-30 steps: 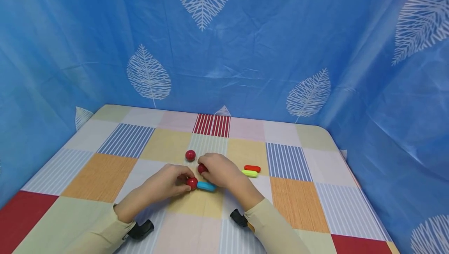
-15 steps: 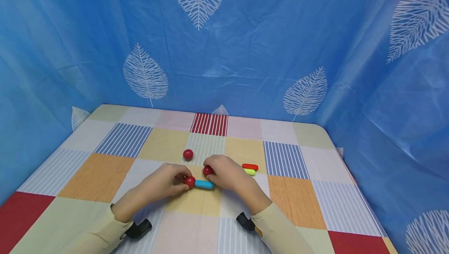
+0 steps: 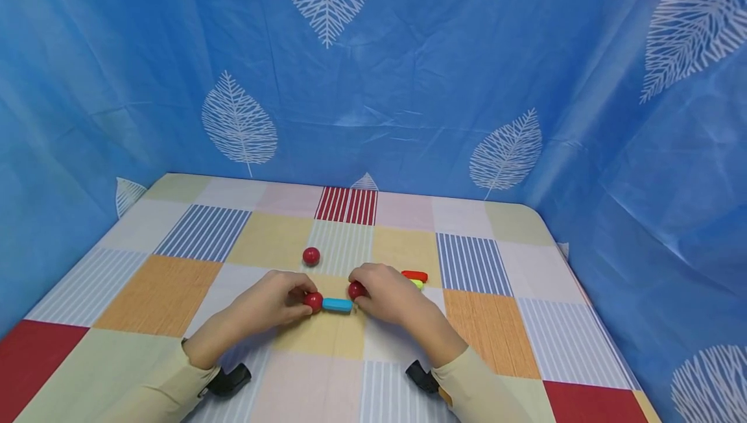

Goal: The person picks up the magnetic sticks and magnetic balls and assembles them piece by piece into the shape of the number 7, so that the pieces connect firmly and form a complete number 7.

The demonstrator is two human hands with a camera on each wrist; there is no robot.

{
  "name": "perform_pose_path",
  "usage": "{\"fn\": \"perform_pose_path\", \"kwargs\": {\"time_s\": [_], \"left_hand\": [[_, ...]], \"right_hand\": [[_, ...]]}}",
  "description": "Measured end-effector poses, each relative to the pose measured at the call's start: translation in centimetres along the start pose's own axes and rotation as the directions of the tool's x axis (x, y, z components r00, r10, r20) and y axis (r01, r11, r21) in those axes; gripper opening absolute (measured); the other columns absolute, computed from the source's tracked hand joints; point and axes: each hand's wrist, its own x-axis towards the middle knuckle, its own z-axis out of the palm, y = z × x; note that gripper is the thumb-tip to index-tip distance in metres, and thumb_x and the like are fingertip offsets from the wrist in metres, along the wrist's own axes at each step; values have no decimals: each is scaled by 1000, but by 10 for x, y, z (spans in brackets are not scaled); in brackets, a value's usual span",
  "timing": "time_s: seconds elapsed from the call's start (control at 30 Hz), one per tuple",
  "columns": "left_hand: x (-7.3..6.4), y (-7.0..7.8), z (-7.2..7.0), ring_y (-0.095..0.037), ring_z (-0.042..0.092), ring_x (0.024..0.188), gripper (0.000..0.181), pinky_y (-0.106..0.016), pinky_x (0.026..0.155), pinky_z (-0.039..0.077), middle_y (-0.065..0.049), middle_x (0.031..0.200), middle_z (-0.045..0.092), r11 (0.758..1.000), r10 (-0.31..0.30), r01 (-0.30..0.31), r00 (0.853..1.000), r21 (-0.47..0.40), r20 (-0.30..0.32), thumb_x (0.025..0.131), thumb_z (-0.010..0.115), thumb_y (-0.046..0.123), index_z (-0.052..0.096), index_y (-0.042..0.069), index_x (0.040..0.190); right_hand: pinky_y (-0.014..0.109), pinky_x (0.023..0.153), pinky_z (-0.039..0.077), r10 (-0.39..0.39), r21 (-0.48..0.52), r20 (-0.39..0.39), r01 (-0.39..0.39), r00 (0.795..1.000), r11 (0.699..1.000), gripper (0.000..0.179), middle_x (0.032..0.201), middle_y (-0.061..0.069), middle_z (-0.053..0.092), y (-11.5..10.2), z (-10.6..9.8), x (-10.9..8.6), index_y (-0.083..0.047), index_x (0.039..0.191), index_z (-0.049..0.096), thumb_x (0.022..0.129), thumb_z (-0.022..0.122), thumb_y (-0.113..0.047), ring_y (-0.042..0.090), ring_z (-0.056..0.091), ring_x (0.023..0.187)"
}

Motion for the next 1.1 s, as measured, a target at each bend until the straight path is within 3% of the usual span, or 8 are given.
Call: {"fn": "perform_pose_path", "kwargs": {"time_s": [0.3, 0.63, 1.1], "left_hand": [[0, 1, 1, -7, 62, 78, 17, -26, 71, 53, 6, 86, 67, 1000, -10, 10, 1000, -3, 1, 80, 80, 11, 70, 10, 95], [0, 2, 1, -9, 62, 77, 16, -27, 71, 53, 6, 85, 67, 1000, -9, 9, 1000, -6, 0, 80, 79, 9, 69, 10, 94], [0, 7, 2, -8, 58, 75, 16, -26, 69, 51, 7, 85, 66, 1000, -13, 13, 1000, 20, 9, 81, 79, 11, 70, 11, 95]], "right_hand": [[28, 81, 52, -16, -13, -15, 16, 1000, 1000, 24, 97, -6, 64, 1, -2, -14, -12, 106, 69, 83, 75, -15, 8, 58, 88], [26, 79, 52, -9, 7, 24, 9, 1000, 1000, 28, 99, -5, 65, -3, -5, -27, -10, 110, 69, 84, 76, -17, 7, 59, 88], [23, 75, 51, -47, 11, 47, 47, 998, 999, 24, 96, -6, 63, -8, -3, -29, -10, 108, 69, 85, 74, -17, 4, 55, 83]]}}
